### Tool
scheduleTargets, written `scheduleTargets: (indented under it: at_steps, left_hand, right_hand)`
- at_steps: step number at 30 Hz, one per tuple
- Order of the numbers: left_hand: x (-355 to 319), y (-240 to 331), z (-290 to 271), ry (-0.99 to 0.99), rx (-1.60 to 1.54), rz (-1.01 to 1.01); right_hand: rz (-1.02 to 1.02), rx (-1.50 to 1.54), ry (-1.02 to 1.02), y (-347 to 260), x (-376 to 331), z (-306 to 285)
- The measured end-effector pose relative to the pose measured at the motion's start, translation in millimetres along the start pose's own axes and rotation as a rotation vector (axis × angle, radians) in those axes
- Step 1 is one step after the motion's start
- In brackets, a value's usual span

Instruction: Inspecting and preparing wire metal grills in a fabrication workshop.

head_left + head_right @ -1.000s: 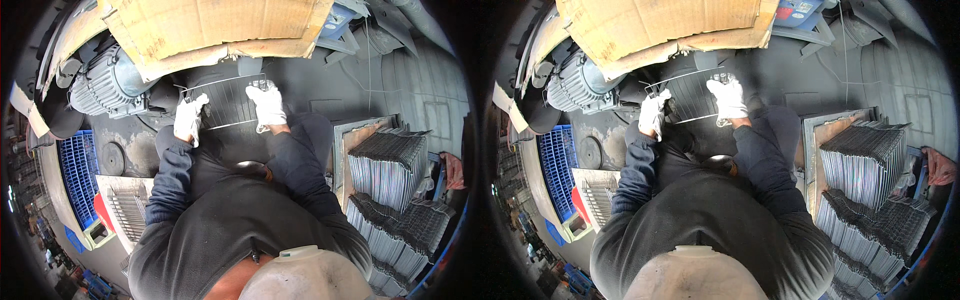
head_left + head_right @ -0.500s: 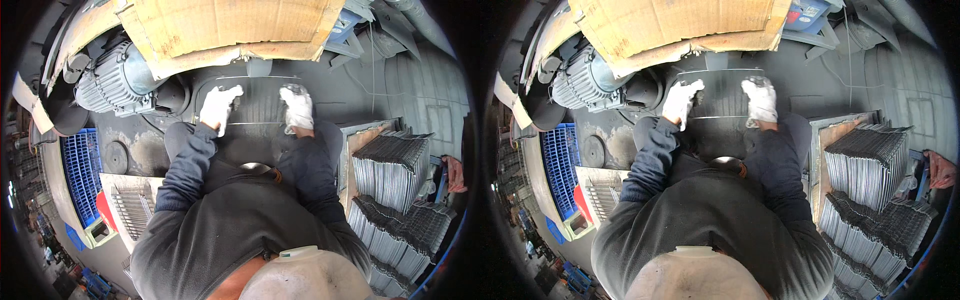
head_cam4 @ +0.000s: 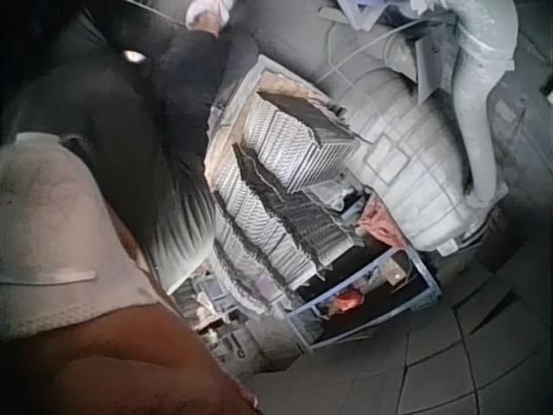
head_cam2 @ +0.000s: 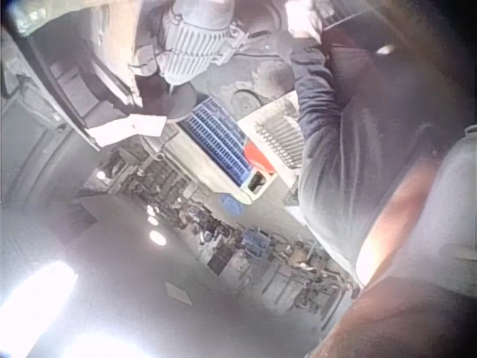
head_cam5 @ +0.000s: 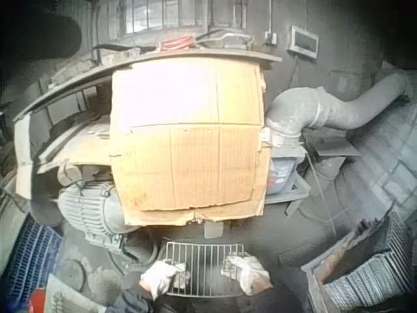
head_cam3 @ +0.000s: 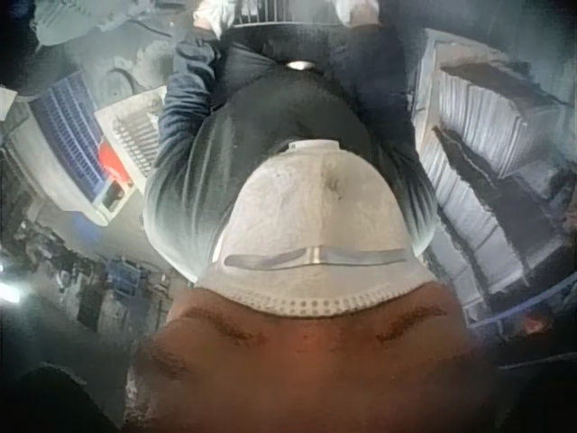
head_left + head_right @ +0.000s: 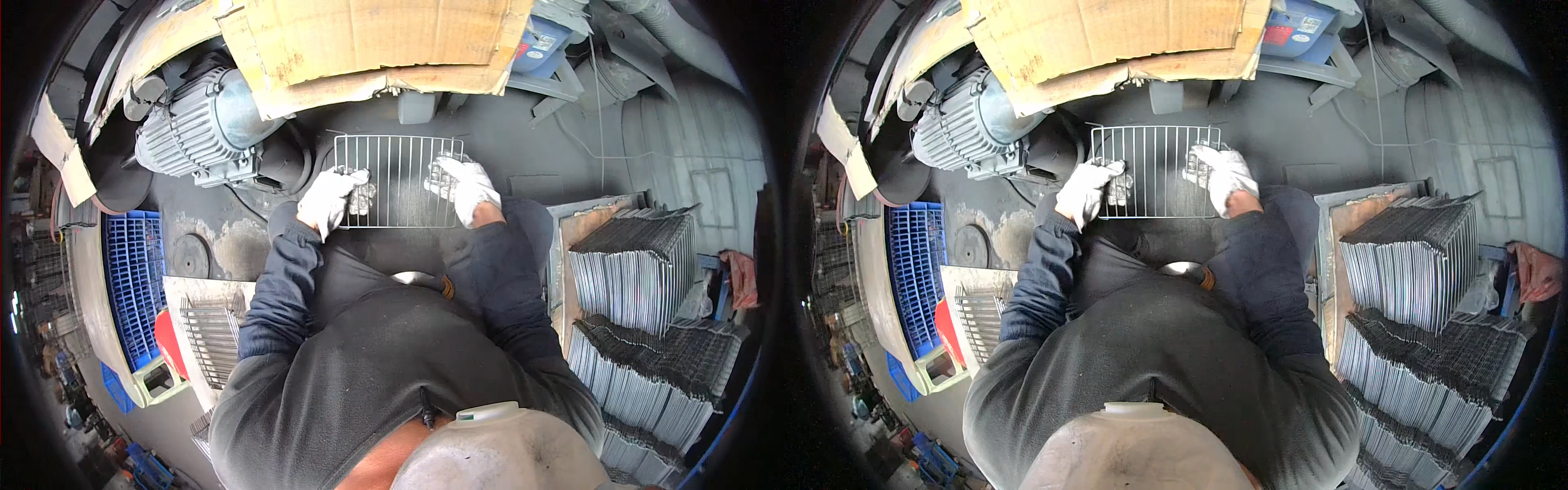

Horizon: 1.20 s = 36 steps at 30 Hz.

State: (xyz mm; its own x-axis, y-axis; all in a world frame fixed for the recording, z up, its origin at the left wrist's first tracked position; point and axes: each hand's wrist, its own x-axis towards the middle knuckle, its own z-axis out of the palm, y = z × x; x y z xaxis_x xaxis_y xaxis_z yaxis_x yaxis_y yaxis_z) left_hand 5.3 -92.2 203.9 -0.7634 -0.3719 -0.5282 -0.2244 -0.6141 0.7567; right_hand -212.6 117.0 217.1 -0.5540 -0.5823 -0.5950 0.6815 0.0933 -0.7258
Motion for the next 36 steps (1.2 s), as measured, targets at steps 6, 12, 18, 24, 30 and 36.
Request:
scheduleTargets:
  at_steps: [6, 12, 18, 24, 30, 36]
  left_hand:
    - [21.7, 6.0, 45.6, -0.13, -0.042, -0.012]
    - [23.7, 12.3, 59.1, -0.173, -0.094, -0.073]
    - [2.3, 4.4, -19.2, -0.101, -0.247, -0.098]
    - [22.7, 10.3, 8.0, -0.05, -0.129, -0.081]
    - [62.5, 4.7, 68.7, -0.209, -0.077, -0.055]
    - [28.4, 13.2, 8.8, -0.108, -0.114, -0.02]
  right_hand:
    - [-0.119, -0.155, -0.212, -31.7, -25.2, -52.5]
    - [-0.119, -0.148, -0.157, -42.1, -16.0, -50.5]
    - [-0.039, -0.19, -0.226, -27.6, 0.9, 20.7]
    - [-0.072, 0.049, -0.238, -26.1, 3.1, -3.4]
    - [-0.123, 0.037, -0.166, -30.3, 26.1, -104.4]
    - [-0.073, -0.033, -0.187, -29.9, 16.2, -3.2]
